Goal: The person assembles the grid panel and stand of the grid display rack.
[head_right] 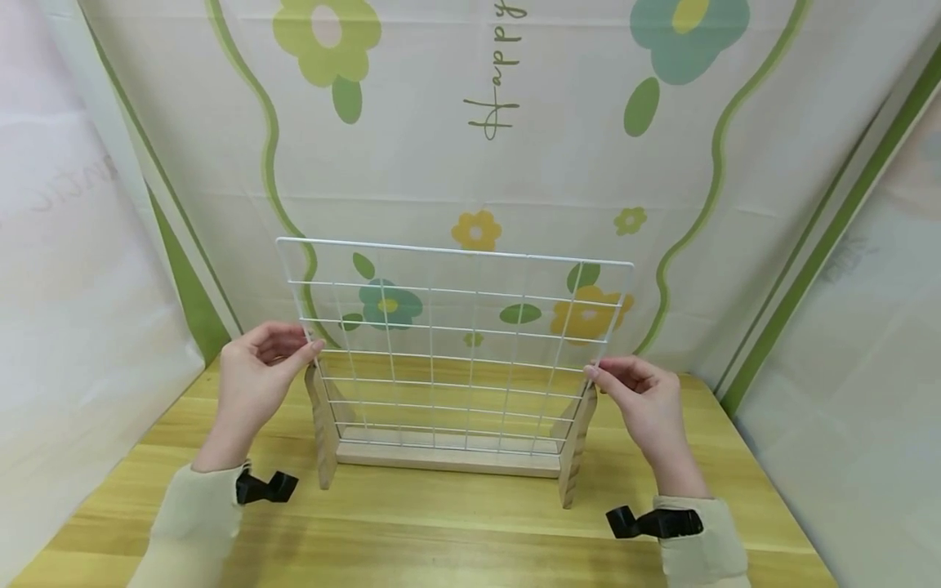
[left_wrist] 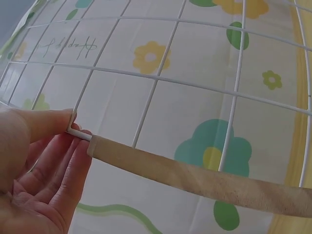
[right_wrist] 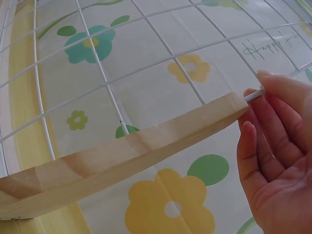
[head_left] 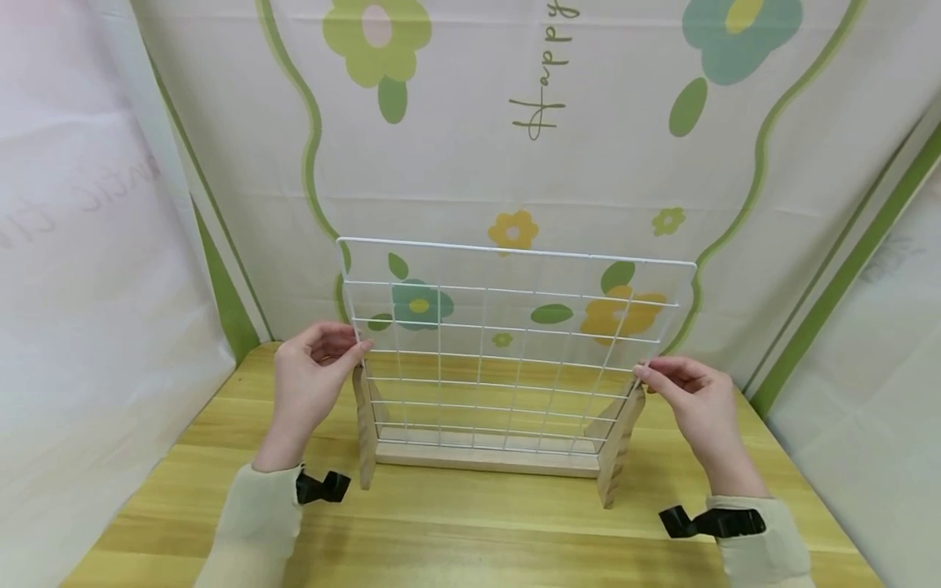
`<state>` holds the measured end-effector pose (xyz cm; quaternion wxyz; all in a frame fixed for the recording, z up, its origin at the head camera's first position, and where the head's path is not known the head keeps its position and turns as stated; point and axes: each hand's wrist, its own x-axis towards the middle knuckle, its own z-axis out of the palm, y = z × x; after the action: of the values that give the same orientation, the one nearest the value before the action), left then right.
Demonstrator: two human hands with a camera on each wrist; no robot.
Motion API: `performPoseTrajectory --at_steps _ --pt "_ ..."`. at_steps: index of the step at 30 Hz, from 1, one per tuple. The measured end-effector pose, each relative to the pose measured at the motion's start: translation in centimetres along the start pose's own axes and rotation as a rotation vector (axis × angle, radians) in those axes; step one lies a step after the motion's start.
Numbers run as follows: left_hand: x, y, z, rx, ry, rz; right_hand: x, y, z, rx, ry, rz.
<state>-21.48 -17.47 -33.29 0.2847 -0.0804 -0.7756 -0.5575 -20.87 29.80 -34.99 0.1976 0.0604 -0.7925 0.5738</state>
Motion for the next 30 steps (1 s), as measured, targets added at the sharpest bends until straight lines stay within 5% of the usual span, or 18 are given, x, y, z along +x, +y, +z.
performPoseTrajectory --at_steps 13,18,27,30 --pt "0.0 -0.1 -0.4 -0.025 0.005 -0.003 0.0 -0.4 -0.3 -0.003 -0.052 0.014" --pt "0.2 -0.1 -0.8 -0.015 -0.031 0.022 0.2 -1.1 -0.9 0.153 -0.081 0.009" --pt "0.8 -1.0 -3.2 0.056 0.028 0.053 1.4 -1.5 -3.3 0.537 -0.091 -0.146" --pt "1.1 -2.1 -4.3 0.173 0.008 0.051 1.8 -0.9 -4.4 0.398 -0.049 -0.142"
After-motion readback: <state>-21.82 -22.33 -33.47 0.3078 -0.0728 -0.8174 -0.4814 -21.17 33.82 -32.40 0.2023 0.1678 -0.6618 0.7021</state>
